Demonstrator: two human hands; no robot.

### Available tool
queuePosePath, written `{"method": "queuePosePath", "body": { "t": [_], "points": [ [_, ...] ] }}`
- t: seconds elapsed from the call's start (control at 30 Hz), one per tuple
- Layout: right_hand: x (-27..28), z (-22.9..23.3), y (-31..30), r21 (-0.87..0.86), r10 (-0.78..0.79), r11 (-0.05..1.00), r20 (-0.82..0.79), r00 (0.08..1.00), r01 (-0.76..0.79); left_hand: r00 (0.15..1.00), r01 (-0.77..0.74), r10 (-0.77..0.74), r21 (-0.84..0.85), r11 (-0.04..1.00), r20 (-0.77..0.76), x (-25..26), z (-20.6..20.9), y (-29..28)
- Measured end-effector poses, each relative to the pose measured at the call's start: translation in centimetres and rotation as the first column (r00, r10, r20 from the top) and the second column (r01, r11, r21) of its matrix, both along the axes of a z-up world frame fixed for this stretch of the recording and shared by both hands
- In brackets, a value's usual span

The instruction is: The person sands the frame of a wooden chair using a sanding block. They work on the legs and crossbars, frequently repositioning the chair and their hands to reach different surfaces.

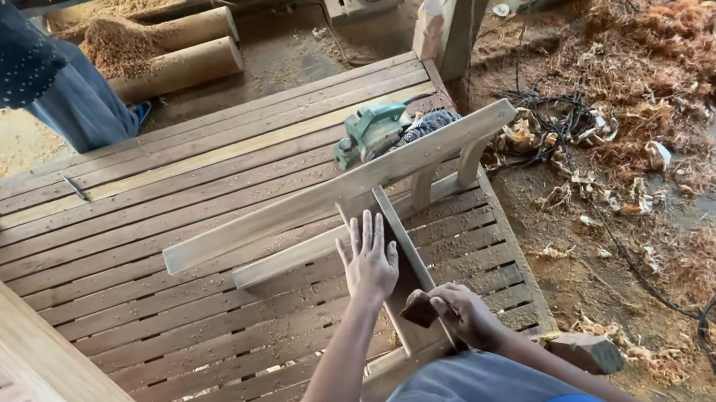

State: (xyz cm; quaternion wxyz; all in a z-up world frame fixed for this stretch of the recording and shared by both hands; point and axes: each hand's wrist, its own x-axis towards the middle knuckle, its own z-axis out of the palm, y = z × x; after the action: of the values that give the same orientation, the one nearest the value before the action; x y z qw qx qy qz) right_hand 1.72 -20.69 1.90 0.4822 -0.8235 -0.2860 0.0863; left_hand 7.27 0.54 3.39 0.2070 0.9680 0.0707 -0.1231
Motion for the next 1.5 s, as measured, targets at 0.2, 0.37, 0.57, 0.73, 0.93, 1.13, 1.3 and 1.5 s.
{"method": "queuePosePath", "body": {
  "t": [0.2, 0.37, 0.57, 0.73, 0.93, 1.13, 1.3, 1.5],
  "points": [
    [0.2, 0.4, -0.1, 0.071, -0.306, 0.940, -0.261, 0.916, 0.334, 0.998, 0.044, -0.041, -0.081, 0.996, 0.040, -2.8, 1.0, -0.4],
    [1.6, -2.6, -2.1, -0.073, -0.427, 0.897, -0.395, 0.813, 0.436, 0.986, 0.133, -0.139, -0.068, 0.989, -0.090, -5.7, 1.4, -1.9],
    [0.6, -1.9, -2.2, -0.231, -0.302, 0.946, -0.359, 0.883, 0.230, 0.953, 0.288, -0.283, -0.031, 0.957, 0.106, -10.1, -2.8, -3.0],
    [0.1, -2.0, -2.1, -0.335, -0.322, 0.921, -0.363, 0.874, 0.200, 0.880, 0.470, -0.463, -0.052, 0.881, 0.109, -13.4, -2.1, -1.3],
    [-1.1, 0.8, -2.2, -0.179, -0.250, 0.963, -0.320, 0.914, 0.201, 0.964, 0.257, -0.262, -0.081, 0.963, -0.056, -19.0, 0.1, 3.3],
    [-3.6, 0.2, -2.0, -0.165, -0.197, 0.971, -0.159, 0.967, 0.171, 0.971, -0.130, 0.103, 0.112, 0.985, 0.214, -23.1, -4.6, 4.6],
    [-4.1, -0.3, 0.2, -0.199, -0.337, 0.929, -0.100, 0.936, 0.313, 0.979, -0.186, 0.183, 0.022, 0.982, 0.089, -23.0, -2.1, 4.4],
    [0.3, -1.0, 5.1, -0.393, -0.482, 0.805, 0.001, 0.876, 0.444, 0.972, -0.139, 0.134, 0.015, 0.990, 0.191, -23.5, -3.4, 5.3]
  ]
}}
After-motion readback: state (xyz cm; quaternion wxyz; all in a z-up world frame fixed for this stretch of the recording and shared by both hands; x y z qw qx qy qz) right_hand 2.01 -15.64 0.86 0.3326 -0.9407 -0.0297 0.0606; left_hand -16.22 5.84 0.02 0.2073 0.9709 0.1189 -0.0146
